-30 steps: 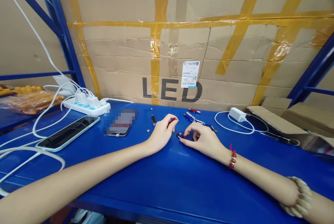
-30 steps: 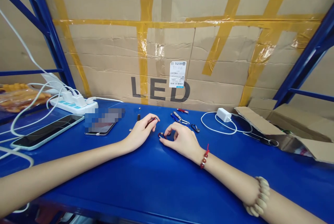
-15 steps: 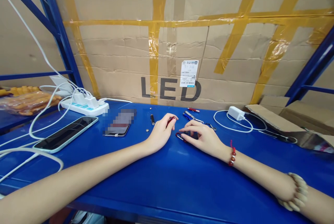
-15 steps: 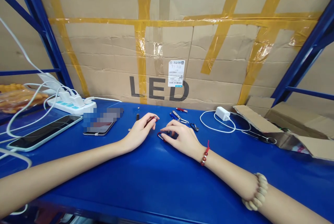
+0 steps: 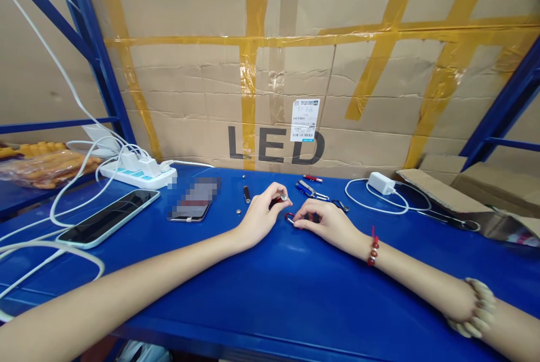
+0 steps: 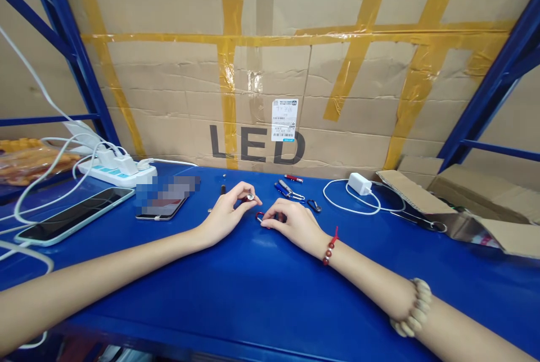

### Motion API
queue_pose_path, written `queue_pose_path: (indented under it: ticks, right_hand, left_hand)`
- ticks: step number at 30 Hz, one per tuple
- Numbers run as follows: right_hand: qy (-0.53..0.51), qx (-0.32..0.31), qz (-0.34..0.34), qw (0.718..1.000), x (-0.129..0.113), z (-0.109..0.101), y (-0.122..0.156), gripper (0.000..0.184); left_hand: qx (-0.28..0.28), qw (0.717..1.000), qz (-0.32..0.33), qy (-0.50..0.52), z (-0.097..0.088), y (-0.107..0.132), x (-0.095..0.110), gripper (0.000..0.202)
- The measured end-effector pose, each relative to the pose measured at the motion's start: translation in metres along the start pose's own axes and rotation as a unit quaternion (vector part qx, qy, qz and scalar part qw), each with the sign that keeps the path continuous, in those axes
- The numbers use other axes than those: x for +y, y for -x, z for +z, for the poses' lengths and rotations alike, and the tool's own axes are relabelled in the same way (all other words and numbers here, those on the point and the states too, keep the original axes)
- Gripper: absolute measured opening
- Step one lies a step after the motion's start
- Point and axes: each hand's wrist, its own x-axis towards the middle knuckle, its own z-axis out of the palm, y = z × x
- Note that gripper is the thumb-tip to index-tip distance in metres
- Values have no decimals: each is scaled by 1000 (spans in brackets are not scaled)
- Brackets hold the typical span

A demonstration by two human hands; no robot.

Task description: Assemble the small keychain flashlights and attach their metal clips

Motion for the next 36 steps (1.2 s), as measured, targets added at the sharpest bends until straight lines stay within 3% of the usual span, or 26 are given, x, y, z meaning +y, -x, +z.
queue_pose_path:
  ticks: [10, 16, 24, 30, 36]
  right_hand:
    - [16, 3, 30, 999, 0, 0, -1, 25]
    - [7, -16, -11, 1000, 2, -3, -1, 26]
    - [-80, -47, -37, 995, 12, -8, -6, 22]
    - [-111, 31, 4, 993, 8, -5, -3, 19]
    - [-215, 138, 58, 965, -2, -2, 0, 23]
  left_hand:
    - [-36, 999, 9, 21, 3, 0, 0, 3]
    - [-38, 999, 14, 28, 3, 0, -2, 3]
    - [-32, 999, 4, 12, 2, 0, 0, 1]
    - [-45, 998, 18, -36, 1, 0, 1, 9]
    - [-54, 996, 38, -65, 4, -1, -3, 10]
